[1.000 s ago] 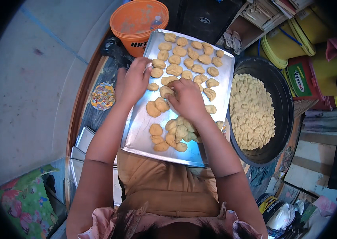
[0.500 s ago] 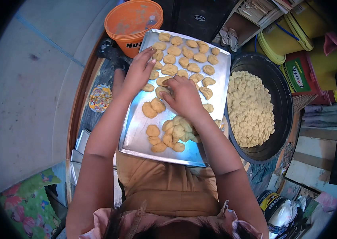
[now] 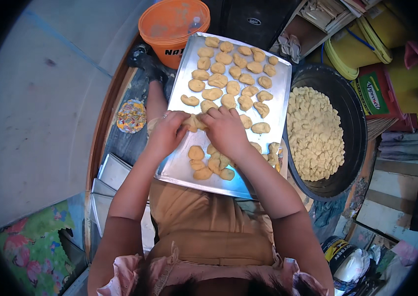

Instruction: The person mixes pieces of dough in a large basin and then places them individually onto a metal baking tray. The person also wipes a separate metal tray with a cloth.

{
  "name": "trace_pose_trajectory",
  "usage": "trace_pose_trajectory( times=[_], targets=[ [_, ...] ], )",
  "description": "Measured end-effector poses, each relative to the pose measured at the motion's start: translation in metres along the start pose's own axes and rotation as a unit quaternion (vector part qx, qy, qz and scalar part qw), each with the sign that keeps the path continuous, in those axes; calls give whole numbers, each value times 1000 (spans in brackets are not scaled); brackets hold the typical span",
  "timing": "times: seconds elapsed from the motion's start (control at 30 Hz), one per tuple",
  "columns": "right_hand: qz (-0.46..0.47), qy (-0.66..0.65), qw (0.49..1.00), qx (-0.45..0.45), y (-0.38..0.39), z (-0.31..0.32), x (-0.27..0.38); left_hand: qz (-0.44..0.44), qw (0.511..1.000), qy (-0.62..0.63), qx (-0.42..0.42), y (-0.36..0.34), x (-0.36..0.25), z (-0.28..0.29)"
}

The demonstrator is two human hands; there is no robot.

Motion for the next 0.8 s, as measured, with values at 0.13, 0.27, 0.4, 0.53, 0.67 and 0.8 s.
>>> trace_pose_trajectory(
  times=[0.13,0.27,0.4,0.53,0.67,0.8],
  targets=[
    [2,-38,999,2,7,5,-9,-34,997,-36,-59,-11,6,9],
    [-80,-46,994,-55,23,18,-39,-86,988,-77,-105,-9,-12,11],
    [-107,-21,992,-67,17,18,-52,-149,984,-101,-21,-19,-37,-10],
    [-143,-50,985,-88,30,29,-56,-158,979,-131,21,-36,-37,-17],
    [-125,-149,977,85,64,19,-45,-157,972,-165,55,-36,-33,-18],
    [-132,-182,966,126,79,14,-39,-141,981,-130,17,-20,-45,-14]
  ],
)
Point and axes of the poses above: each hand's wrist, its own y-axis away from the middle knuckle, its own z-axis out of the back of the hand, x = y × z, the point moved 7 cm from there along -y, towards the middle knuckle, and after that the axes turned 2 degrees about z, right-handed, at the moved point
